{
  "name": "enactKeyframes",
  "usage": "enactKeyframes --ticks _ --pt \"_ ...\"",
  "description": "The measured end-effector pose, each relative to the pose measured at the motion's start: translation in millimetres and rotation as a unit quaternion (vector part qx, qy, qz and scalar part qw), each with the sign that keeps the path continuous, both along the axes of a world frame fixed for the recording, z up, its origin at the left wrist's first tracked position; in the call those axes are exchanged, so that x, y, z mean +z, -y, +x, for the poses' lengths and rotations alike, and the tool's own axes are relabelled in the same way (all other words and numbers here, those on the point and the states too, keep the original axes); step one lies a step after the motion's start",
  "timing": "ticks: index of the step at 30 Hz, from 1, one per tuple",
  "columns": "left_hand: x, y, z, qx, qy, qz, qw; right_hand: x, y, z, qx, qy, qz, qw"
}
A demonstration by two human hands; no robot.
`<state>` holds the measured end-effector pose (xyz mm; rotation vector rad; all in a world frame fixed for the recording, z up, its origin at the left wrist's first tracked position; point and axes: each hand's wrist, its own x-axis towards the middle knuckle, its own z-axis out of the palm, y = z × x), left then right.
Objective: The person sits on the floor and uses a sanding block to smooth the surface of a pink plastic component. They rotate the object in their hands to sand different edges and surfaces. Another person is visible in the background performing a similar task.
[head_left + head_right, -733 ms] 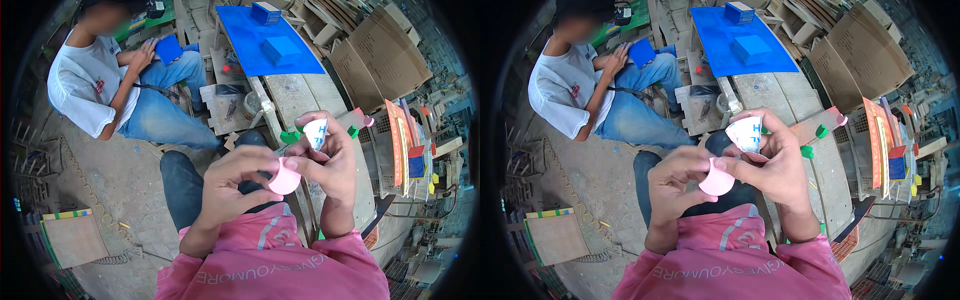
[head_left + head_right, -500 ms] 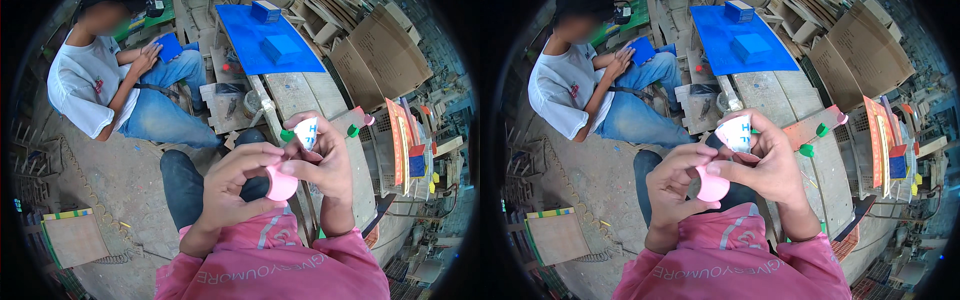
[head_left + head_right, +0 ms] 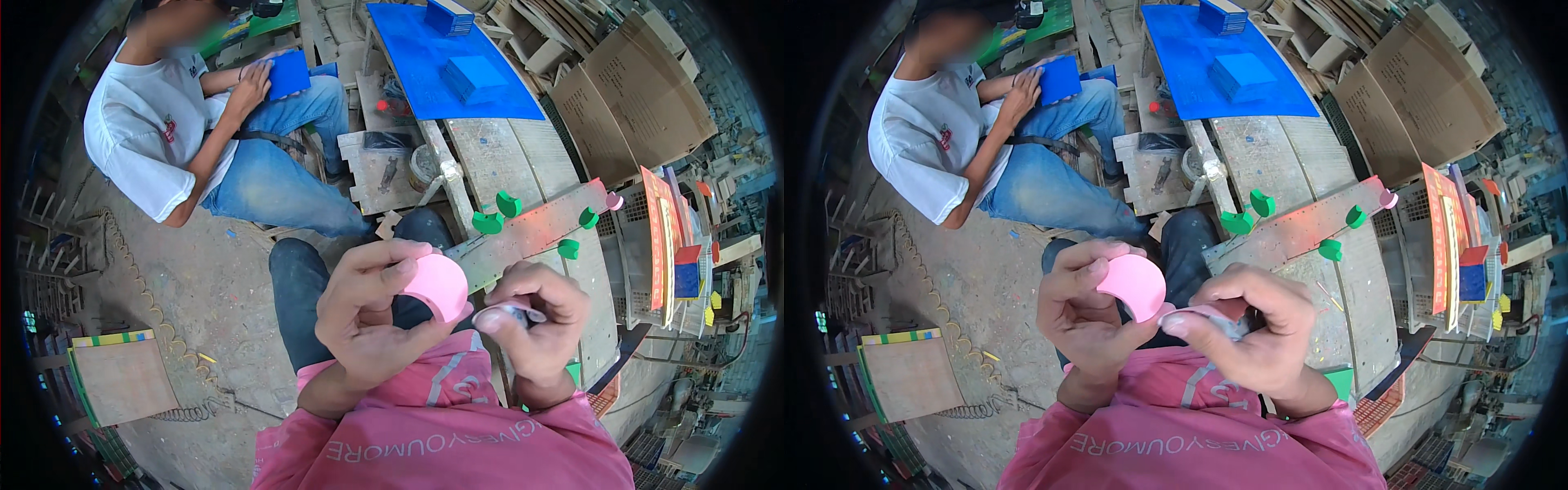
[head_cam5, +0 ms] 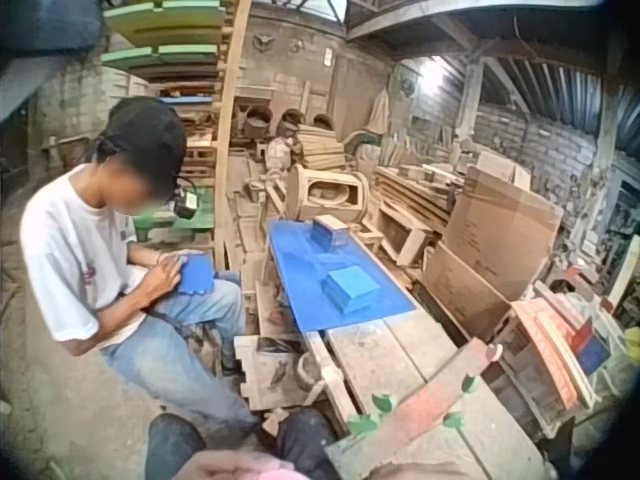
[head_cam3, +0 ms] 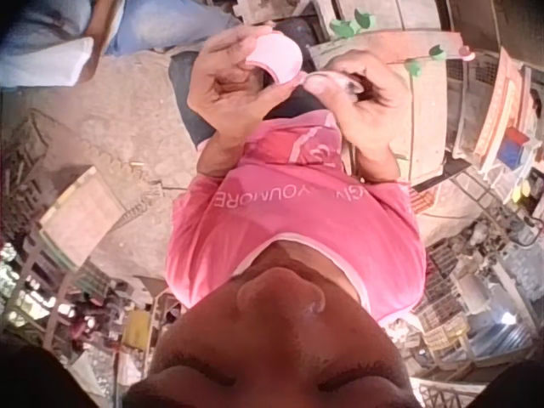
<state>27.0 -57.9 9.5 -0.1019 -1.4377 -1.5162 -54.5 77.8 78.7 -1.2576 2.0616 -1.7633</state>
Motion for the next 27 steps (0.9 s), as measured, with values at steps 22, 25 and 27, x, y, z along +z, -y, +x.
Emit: enactKeyframes --ticks 22,25,27 --pt "2 0 8 0.028 -0.015 0.022 0.999 2 7 5 -0.012 0.021 0.024 0.999" --pt "4 1 9 0.016 0.019 0.007 1.000 1 4 1 -0.023 0.011 0.021 0.999" --pt "5 1 7 0.013 -0.005 0.024 1.000 0 2 0 -0.021 0.010 0.019 1.000"
